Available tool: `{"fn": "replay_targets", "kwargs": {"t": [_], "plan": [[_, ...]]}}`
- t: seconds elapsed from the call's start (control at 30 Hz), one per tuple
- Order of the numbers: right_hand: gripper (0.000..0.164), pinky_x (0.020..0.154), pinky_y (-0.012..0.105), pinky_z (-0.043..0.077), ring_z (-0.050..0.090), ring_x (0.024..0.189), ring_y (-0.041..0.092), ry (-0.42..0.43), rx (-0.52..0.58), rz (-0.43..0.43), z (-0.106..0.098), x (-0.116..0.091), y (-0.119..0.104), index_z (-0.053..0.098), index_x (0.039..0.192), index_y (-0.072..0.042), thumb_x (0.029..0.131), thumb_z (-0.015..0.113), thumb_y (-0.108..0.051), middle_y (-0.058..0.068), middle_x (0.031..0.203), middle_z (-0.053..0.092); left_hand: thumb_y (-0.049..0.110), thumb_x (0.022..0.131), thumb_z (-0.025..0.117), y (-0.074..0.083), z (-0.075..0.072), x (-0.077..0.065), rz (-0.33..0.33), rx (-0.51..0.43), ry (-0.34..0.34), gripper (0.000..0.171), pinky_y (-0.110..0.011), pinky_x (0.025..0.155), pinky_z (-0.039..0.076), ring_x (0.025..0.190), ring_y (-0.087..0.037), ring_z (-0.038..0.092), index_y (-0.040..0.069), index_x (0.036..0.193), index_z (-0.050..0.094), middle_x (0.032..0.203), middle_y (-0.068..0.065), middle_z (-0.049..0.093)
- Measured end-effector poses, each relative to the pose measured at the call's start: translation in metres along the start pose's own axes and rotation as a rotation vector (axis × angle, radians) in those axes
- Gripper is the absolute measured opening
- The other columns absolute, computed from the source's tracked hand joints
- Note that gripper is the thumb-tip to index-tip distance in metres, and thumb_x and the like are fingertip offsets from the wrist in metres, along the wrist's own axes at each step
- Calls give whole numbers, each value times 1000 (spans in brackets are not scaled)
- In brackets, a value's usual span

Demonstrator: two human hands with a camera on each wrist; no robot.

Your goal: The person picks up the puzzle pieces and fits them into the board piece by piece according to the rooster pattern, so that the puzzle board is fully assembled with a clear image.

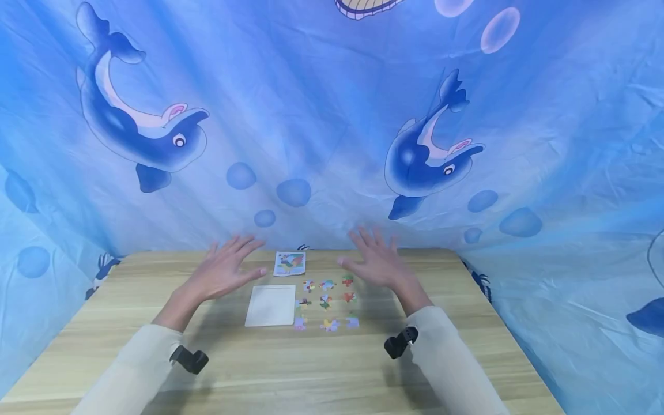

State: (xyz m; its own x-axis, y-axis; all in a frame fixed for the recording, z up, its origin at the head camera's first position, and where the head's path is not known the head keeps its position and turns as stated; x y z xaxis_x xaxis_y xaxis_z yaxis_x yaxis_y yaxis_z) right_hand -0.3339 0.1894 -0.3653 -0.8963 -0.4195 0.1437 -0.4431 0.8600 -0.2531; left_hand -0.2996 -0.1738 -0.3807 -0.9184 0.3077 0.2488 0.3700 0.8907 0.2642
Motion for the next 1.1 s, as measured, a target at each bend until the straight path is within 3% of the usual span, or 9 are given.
{"fn": "replay_targets", "kwargs": {"t": [0.1,0.23,0.37,0.53,0.77,1.1], "plan": [[83,120,79,0,3,162,43,-33,76,-28,9,4,-1,19,167,-32,99,46,-71,4,176,9,67,95,56,-5,8,-8,10,-29,-5,78,-78,120,15,154,-45,32,22,158,44,164,-16,42],[78,124,72,18,20,160,40,-66,215,-72,23,12,1,32,164,-22,100,55,-60,10,172,24,62,95,60,-13,25,-19,21,-75,-47,78,-72,119,29,146,-47,44,11,153,50,158,-19,48],[76,124,62,29,33,155,39,-95,340,-75,42,21,6,39,160,-15,99,60,-56,12,167,37,57,95,63,-23,43,-29,18,-174,-103,76,-71,116,33,145,-47,44,8,152,51,158,-20,47],[68,117,60,41,46,145,38,-105,445,-57,63,28,8,48,154,-13,98,65,-48,14,158,50,51,97,64,-33,61,-39,-8,-310,-167,73,-70,116,34,148,-48,39,9,154,48,161,-21,42],[52,111,56,48,57,134,33,-73,492,-49,91,38,11,62,142,-8,96,72,-29,11,142,64,40,96,68,-41,77,-43,-2,-332,-134,67,-69,118,34,149,-48,37,5,151,51,161,-20,42],[46,113,51,49,60,132,30,-124,541,-65,125,54,-4,68,135,-9,91,75,-21,9,140,66,33,91,72,-57,86,-54,20,-313,-75,61,-72,114,34,146,-46,43,9,145,59,155,-16,52]]}}
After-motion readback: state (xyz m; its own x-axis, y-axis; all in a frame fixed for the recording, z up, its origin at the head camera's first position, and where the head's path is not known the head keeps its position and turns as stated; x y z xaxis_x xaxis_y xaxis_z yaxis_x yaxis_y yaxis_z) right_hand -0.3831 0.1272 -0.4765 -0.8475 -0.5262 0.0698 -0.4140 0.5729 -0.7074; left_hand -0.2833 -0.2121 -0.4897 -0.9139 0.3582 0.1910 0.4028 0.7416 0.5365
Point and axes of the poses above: each hand's wrist, its own x-axis towards the middle knuckle, its own z-axis out of the palm, y = z × x, the point moved 2 cm from there along x, towards the middle knuckle
